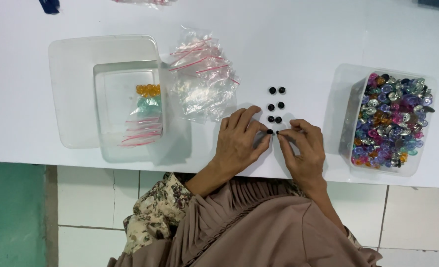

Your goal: Sort and package small buttons into plastic zip-lock bags

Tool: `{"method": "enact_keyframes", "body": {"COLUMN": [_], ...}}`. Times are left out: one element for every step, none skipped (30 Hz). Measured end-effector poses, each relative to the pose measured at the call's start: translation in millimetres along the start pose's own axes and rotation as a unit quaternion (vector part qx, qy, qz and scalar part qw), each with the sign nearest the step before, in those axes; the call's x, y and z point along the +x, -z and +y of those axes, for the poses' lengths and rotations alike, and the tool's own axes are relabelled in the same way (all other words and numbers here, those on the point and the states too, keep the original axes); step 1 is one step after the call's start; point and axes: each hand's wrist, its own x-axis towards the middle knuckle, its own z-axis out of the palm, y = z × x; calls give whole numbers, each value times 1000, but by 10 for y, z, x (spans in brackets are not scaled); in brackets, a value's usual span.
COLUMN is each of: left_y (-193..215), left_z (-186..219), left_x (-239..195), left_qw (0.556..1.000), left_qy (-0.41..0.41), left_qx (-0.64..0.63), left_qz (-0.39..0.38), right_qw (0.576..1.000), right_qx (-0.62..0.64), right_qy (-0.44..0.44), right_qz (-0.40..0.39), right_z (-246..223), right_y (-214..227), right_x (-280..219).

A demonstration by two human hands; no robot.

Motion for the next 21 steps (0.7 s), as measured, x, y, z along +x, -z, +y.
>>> {"method": "enact_keyframes", "body": {"left_y": [-3, -5, -8, 0, 11, 26, 27, 31, 35, 32, 30, 28, 30, 32, 34, 39, 44, 48, 50, 52, 55], "left_z": [-3, -6, -4, -5, -2, 0, 0, 1, 2, -1, -2, -2, -5, -7, -5, -4, -3, -2, 1, 3, 5], "left_x": [3, 4, 0, 11, 15, 17, 16, 14, 16, 17, 14, 10, 10, 11, 7, 10, 11, 12, 13, 13, 13], "left_qw": [1000, 1000, 1000, 1000, 1000, 1000, 1000, 1000, 1000, 1000, 1000, 1000, 1000, 1000, 1000, 1000, 1000, 1000, 1000, 1000, 1000], "left_qy": [-1, -4, -7, -8, -8, -9, -9, -10, -12, -13, -14, -14, -15, -16, -17, -17, -12, -8, -8, -8, -7], "left_qx": [0, 4, 8, 8, 4, 1, 1, 2, 2, 2, 3, 5, 5, 7, 9, 8, 1, -6, -6, -4, -2], "left_qz": [-1, -3, -4, -5, -8, -12, -11, -11, -11, -12, -11, -10, -10, -10, -11, -12, -16, -20, -20, -18, -15], "right_qw": [1000, 1000, 1000, 1000, 1000, 1000, 1000, 1000, 1000, 1000, 1000, 1000, 1000, 1000, 1000, 1000, 1000, 999, 999, 1000, 1000], "right_qx": [0, -7, -14, -14, -15, -17, -16, -18, -21, -21, -23, -25, -25, -26, -27, -27, -28, -29, -29, -25, -20], "right_qy": [-1, 1, 2, 1, -1, -3, -3, 1, 3, 3, 5, 7, 7, 8, 9, 8, 7, 6, 6, 5, 4], "right_qz": [1, 1, 0, 1, -2, -5, -5, -4, -4, -3, -4, -5, -4, -5, -7, -7, -10, -13, -13, -12, -11], "right_z": [8, 14, 20, 30, 33, 33, 47, 59, 69, 81, 94, 107, 104, 101, 96, 87, 77, 68, 68, 67, 65], "right_y": [-5, -10, -11, -13, -12, -13, -18, -23, -27, -29, -32, -35, -36, -37, -35, -34, -32, -31, -30, -30, -30], "right_x": [-3, -7, -15, -11, -14, -18, -30, -43, -54, -63, -72, -82, -83, -83, -89, -82, -77, -72, -74, -75, -76]}}
